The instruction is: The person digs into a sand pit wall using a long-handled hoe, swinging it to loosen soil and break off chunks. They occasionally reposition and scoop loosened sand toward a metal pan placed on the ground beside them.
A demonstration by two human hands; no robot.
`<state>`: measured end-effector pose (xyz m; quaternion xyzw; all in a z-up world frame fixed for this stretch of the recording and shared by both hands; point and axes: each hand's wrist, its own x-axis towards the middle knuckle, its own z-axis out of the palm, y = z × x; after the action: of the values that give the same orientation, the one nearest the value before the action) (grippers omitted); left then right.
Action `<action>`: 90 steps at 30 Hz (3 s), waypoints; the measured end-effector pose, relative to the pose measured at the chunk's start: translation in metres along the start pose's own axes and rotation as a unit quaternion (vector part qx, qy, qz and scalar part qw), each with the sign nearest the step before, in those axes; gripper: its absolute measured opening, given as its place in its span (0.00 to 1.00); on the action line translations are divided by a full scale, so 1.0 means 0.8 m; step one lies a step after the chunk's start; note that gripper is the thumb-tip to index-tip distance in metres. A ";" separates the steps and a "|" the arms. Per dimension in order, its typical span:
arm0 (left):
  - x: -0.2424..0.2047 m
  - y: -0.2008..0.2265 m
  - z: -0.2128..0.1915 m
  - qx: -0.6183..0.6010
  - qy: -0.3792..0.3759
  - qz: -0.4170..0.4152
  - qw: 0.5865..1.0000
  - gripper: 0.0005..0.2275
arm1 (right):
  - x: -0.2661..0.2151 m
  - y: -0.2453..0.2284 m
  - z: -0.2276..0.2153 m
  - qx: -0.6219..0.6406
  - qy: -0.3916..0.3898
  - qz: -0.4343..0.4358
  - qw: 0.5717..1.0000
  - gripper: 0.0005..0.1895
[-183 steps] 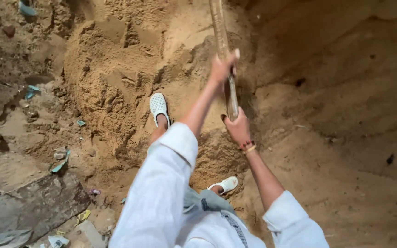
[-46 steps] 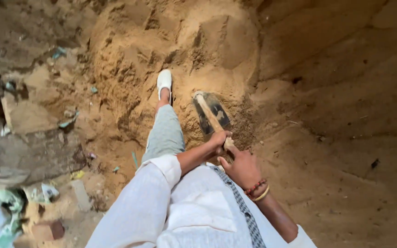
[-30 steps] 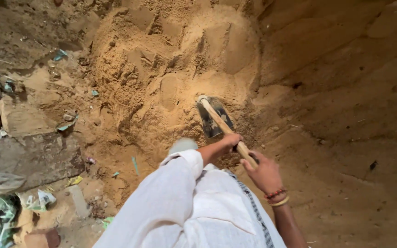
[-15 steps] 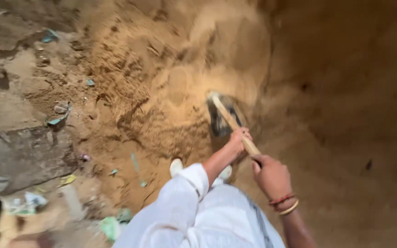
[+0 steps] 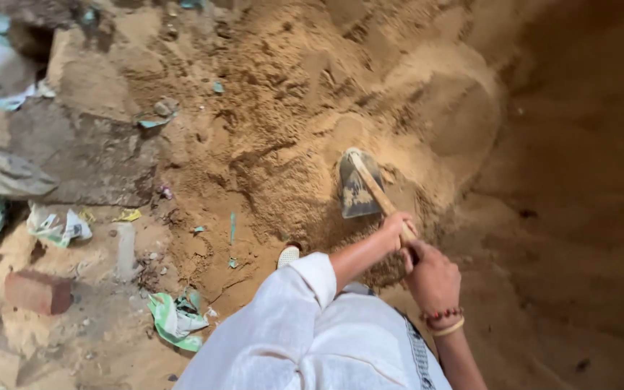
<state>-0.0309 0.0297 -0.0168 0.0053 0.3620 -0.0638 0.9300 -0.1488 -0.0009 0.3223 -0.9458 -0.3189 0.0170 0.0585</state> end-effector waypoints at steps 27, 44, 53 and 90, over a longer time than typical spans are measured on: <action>0.000 0.055 -0.001 0.162 0.042 0.055 0.984 0.12 | 0.026 0.044 0.012 -0.092 -0.135 -0.192 0.968 0.15; -0.053 0.132 0.004 0.217 0.061 -0.003 0.974 0.07 | 0.082 -0.053 0.004 -0.027 -0.057 -0.133 0.989 0.13; -0.157 0.320 -0.014 0.178 0.043 -0.072 0.980 0.13 | 0.187 -0.214 0.096 -0.140 -0.147 -0.179 0.963 0.08; -0.007 0.319 -0.102 0.343 -0.066 -0.028 0.937 0.08 | 0.215 -0.320 0.063 -0.100 -0.149 -0.052 0.982 0.22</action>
<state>-0.0590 0.2877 -0.0826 0.3099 0.2560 -0.2101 0.8912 -0.1696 0.3102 0.3044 -0.9160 -0.3728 0.1222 -0.0839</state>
